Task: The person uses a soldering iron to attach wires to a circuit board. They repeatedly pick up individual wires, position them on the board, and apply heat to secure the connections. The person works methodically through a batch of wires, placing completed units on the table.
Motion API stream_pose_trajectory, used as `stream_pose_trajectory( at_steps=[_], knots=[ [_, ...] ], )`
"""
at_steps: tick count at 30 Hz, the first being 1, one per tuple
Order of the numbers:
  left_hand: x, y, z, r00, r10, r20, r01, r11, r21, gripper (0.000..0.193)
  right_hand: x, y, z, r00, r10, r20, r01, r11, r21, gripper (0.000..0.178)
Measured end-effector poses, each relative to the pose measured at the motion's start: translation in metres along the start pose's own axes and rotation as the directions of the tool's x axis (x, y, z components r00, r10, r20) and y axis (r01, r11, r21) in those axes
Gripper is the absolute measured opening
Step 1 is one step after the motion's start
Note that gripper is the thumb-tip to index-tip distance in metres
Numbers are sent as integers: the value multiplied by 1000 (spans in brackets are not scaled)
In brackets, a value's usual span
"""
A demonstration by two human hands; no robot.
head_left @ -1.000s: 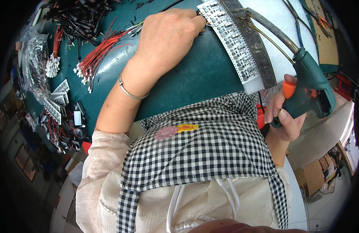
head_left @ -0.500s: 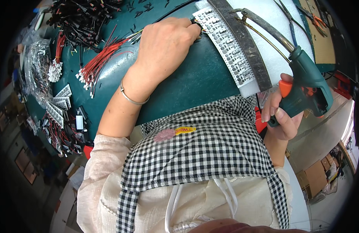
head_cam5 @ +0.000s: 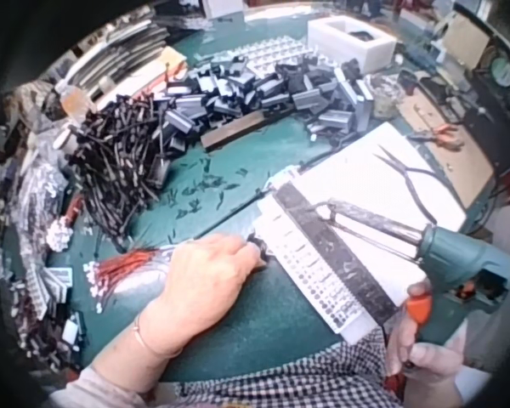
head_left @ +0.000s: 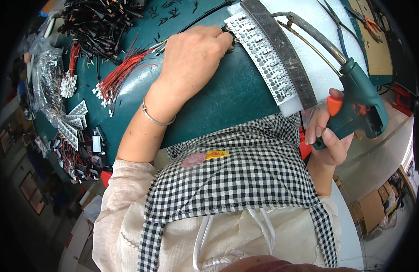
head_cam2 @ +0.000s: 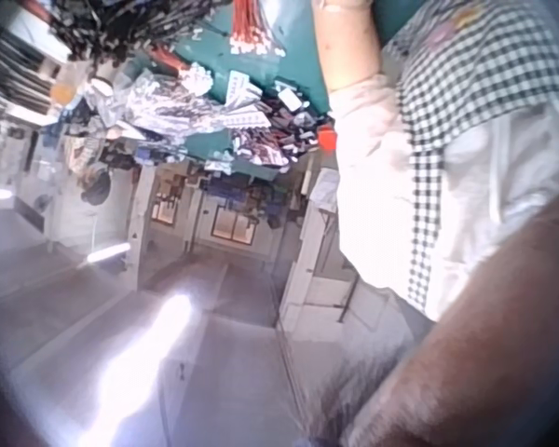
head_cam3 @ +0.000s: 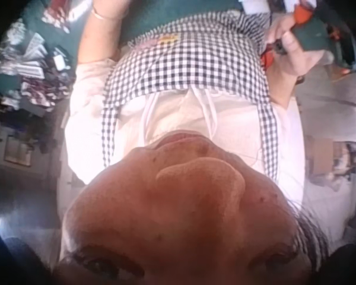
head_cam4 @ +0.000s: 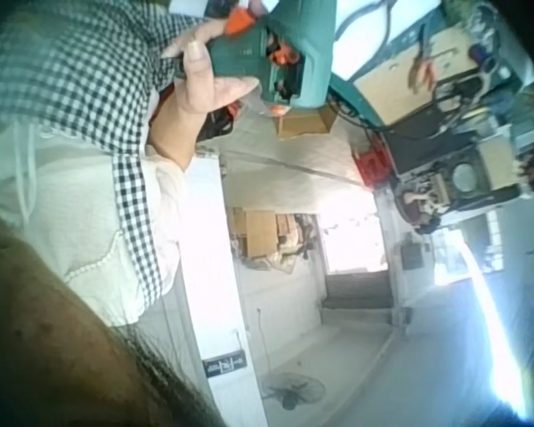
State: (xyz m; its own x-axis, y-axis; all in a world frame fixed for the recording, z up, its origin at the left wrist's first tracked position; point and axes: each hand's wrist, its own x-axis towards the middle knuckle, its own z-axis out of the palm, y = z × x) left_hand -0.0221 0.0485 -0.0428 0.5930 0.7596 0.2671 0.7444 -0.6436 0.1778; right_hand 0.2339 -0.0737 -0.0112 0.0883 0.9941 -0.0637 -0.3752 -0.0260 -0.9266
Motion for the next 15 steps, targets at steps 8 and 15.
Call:
stream_pose_trajectory(
  at_steps=[8, 15],
  knots=[
    [-12, -4, -23, 991, -82, 107, 77, 996, 49, 6, -1, 2, -9, 999, -27, -18, 28, 999, 35, 69],
    [-19, -42, -58, 979, -197, 52, 202, 966, -159, 15, -2, 1, -20, 998, -60, 0, 60, 997, 54, 67]
  ],
)
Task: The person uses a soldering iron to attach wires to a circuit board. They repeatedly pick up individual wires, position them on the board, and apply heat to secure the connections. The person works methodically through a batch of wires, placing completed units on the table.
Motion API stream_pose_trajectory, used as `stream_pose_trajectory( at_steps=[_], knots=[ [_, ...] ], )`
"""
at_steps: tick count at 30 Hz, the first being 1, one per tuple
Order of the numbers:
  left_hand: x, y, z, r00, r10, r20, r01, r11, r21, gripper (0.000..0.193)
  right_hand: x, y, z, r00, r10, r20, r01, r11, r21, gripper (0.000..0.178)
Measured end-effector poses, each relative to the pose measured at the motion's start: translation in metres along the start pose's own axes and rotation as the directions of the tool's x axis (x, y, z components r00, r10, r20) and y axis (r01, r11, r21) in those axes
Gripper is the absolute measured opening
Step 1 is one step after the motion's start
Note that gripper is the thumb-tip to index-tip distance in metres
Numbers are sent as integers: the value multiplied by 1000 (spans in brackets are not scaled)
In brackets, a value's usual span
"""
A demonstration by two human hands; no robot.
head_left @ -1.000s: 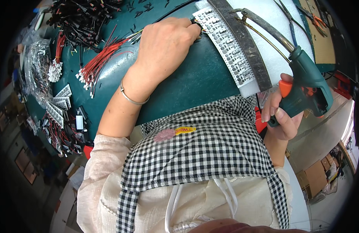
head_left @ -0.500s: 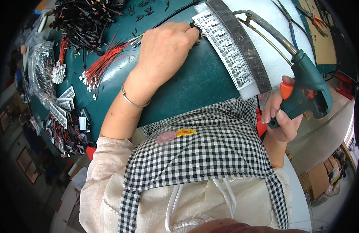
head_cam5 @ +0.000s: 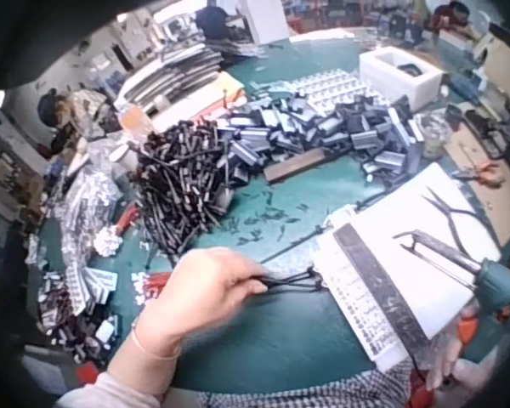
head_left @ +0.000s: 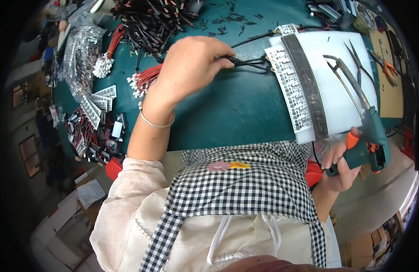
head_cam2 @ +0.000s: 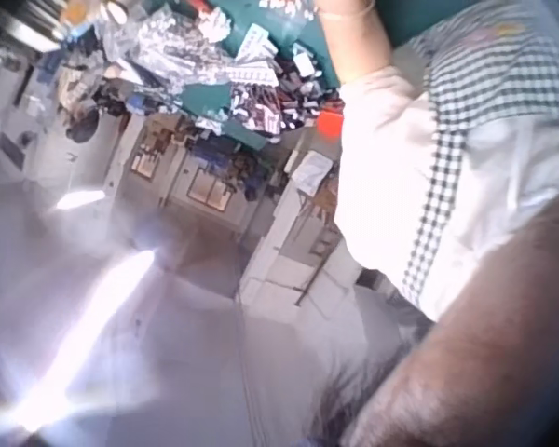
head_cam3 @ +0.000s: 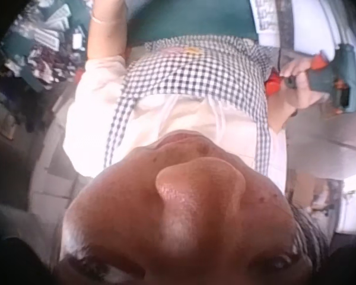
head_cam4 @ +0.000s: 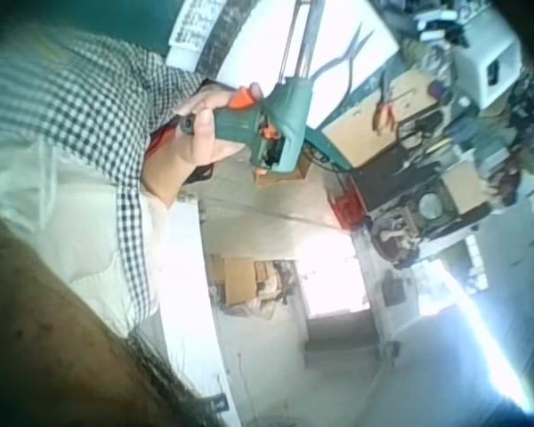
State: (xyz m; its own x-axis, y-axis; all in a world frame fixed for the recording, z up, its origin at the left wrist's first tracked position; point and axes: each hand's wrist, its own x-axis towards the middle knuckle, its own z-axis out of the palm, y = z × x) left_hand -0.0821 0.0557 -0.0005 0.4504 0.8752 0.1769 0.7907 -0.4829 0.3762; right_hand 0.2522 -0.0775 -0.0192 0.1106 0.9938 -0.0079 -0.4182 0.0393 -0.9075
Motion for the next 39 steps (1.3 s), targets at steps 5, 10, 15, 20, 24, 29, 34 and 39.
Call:
stream_pose_trajectory(
  at_steps=[5, 10, 15, 20, 24, 29, 34, 39],
  knots=[
    [21, -43, -2, 951, 11, -310, 164, 831, 531, 11, 1, 0, -3, 999, -19, 27, 19, 1000, -5, 66],
    [35, -58, 12, 906, 135, -401, 153, 779, 608, 11, -2, -2, -1, 1000, -7, 7, 7, 1000, -20, 66],
    [28, -54, -4, 690, -41, -723, 30, 999, -28, 14, -3, -5, 0, 1000, -9, -26, 8, 1000, -29, 67],
    [12, -17, -8, 746, -360, -561, -265, 612, -745, 10, 4, -7, 9, 1000, 8, -21, -8, 999, -33, 69],
    [-15, -14, 14, 909, -390, -145, 24, 397, -918, 11, 6, -7, 15, 1000, 10, 2, -10, 999, -35, 70],
    [-40, -23, 30, 927, -374, 27, 340, 808, -482, 14, 6, -7, 15, 999, 26, -20, -27, 998, -61, 70],
    [-14, -7, 40, 971, -163, -172, 165, 986, -1, 11, 8, -6, 17, 1000, 25, 11, -25, 999, -37, 71],
    [5, -12, 54, 975, -127, -184, 158, 973, 166, 11, 3, -6, 18, 1000, 28, -2, -29, 999, -33, 71]
  ],
)
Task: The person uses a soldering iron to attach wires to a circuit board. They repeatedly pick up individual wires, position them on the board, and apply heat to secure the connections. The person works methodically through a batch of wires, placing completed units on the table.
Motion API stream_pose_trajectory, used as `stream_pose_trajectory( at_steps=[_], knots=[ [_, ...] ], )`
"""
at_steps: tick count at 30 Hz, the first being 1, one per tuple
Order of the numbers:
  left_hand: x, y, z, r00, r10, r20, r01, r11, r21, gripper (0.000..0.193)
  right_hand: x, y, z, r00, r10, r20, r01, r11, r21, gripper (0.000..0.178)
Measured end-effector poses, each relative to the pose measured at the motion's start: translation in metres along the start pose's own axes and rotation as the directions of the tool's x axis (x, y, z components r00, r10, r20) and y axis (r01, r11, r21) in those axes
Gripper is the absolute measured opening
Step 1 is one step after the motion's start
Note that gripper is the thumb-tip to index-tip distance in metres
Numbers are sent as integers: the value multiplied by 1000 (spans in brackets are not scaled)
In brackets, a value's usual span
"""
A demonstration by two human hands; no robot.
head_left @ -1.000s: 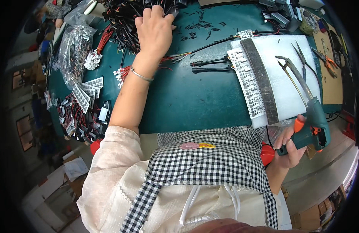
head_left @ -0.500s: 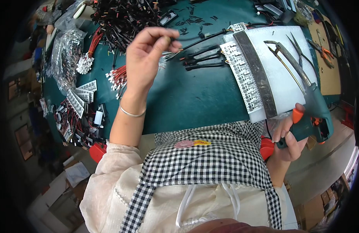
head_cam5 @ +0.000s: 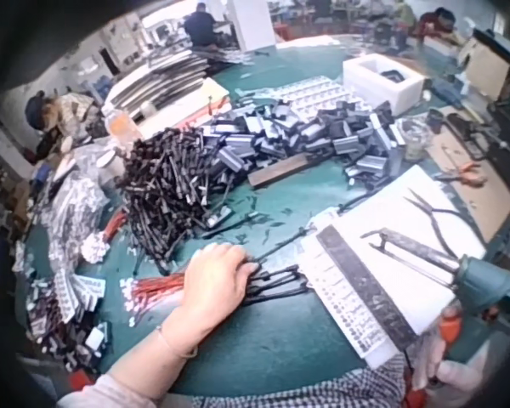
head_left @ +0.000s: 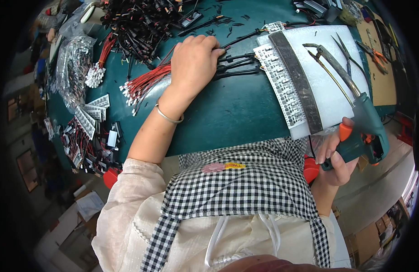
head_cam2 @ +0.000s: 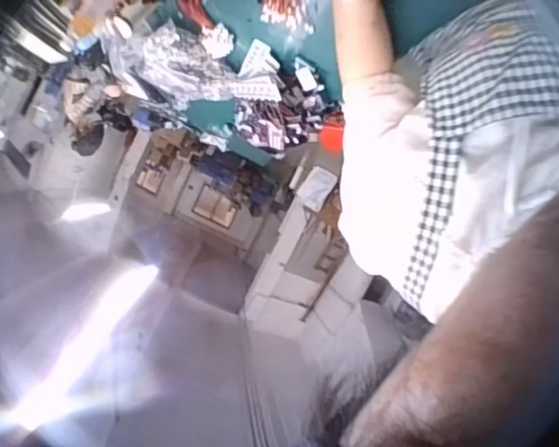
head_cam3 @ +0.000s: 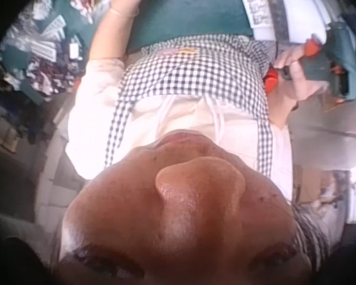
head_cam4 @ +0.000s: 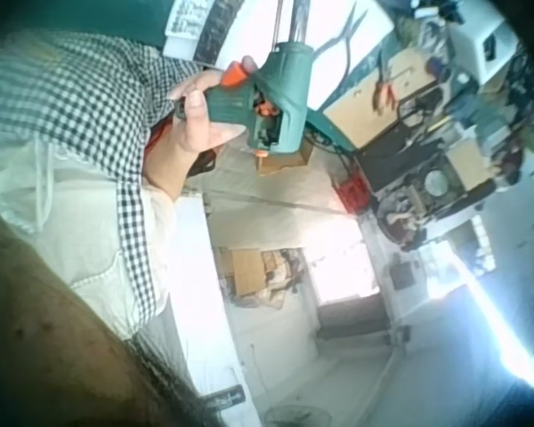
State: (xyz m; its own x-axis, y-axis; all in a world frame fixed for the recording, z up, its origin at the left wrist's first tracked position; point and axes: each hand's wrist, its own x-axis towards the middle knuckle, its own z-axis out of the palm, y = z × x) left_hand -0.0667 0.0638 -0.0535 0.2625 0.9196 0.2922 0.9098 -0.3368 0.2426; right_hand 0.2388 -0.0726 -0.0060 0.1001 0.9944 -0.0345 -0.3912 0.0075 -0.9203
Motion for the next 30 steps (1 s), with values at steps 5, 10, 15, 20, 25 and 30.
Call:
stream_pose_trajectory(
  at_steps=[5, 10, 15, 20, 25, 30],
  knots=[
    [5, -3, -1, 994, -53, 95, 76, 964, -257, 16, -2, 1, -3, 999, 12, -40, -12, 1000, -8, 71],
    [10, -4, 0, 992, -29, 123, 57, 973, -225, 17, -1, 3, 1, 999, -12, -41, 11, 1000, -27, 71],
    [10, 1, -4, 998, -69, 12, 70, 978, -199, 11, -1, 4, 3, 999, -18, -41, 17, 1000, -19, 69],
    [12, 33, -37, 960, -109, 257, 279, 343, -897, 14, 2, 2, 8, 997, -23, -68, 20, 999, -44, 68],
    [5, 80, -50, 871, 65, 488, 491, -54, -869, 15, 27, 0, 33, 1000, -31, 1, 31, 990, -137, 62],
    [3, 95, -40, 748, 243, 617, 663, -242, -708, 17, 43, 6, 46, 997, -76, 9, 76, 979, -188, 57]
  ],
)
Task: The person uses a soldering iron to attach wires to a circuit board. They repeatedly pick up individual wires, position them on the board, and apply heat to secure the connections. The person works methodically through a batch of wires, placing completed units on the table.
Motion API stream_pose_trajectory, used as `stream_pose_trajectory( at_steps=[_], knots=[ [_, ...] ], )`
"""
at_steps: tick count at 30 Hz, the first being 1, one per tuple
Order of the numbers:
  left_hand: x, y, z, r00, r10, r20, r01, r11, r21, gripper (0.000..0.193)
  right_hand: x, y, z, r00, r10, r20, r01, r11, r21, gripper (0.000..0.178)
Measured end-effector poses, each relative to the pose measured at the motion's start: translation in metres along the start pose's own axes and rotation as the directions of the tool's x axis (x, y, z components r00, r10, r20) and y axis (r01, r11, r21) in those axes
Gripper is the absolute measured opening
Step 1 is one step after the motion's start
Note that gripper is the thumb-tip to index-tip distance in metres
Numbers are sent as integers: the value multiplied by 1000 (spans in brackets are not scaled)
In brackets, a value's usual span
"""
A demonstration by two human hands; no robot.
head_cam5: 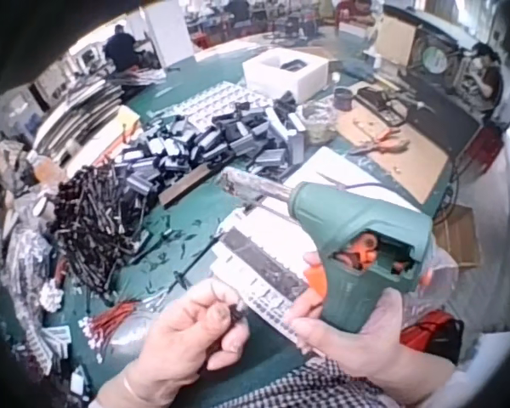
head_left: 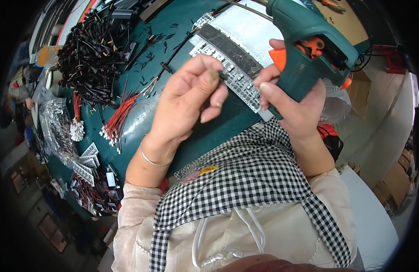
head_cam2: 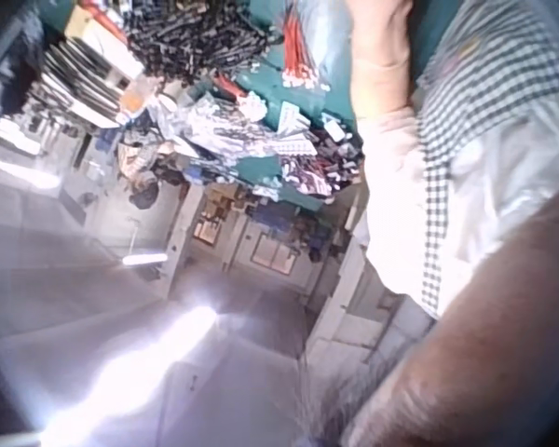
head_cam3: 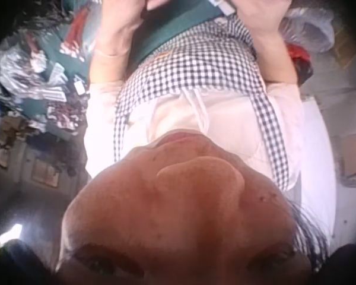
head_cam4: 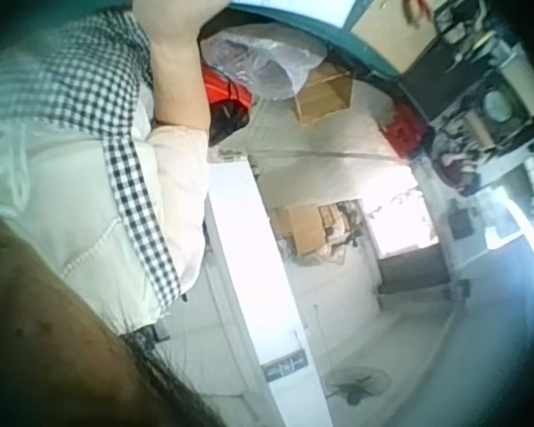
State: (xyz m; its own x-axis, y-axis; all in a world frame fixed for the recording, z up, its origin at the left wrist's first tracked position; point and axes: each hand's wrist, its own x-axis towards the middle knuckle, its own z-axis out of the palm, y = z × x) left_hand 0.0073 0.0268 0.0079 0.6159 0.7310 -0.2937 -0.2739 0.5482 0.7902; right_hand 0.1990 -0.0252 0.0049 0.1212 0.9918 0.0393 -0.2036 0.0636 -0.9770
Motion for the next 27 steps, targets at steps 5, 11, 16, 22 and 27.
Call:
stream_pose_trajectory(
  at_steps=[5, 11, 16, 22, 27],
  knots=[
    [-5, -9, 6, 991, -79, 111, 89, 992, -91, 17, 6, 2, 8, 999, -47, 14, 48, 996, -74, 55],
    [-7, -11, 7, 981, -116, 156, 139, 980, -144, 19, 7, 5, 11, 996, -65, 59, 65, 998, -5, 56],
    [-8, -15, 5, 970, -111, 217, 158, 964, -212, 20, 7, 6, 9, 995, -64, 72, 62, 998, 29, 58],
    [-10, -22, 7, 977, -53, 208, 100, 970, -224, 27, 7, 4, 7, 995, -38, 95, 34, 998, 51, 60],
    [-12, -18, 10, 985, -33, 168, 60, 985, -161, 26, 6, 7, 6, 994, -47, 102, 41, 997, 66, 60]
  ],
)
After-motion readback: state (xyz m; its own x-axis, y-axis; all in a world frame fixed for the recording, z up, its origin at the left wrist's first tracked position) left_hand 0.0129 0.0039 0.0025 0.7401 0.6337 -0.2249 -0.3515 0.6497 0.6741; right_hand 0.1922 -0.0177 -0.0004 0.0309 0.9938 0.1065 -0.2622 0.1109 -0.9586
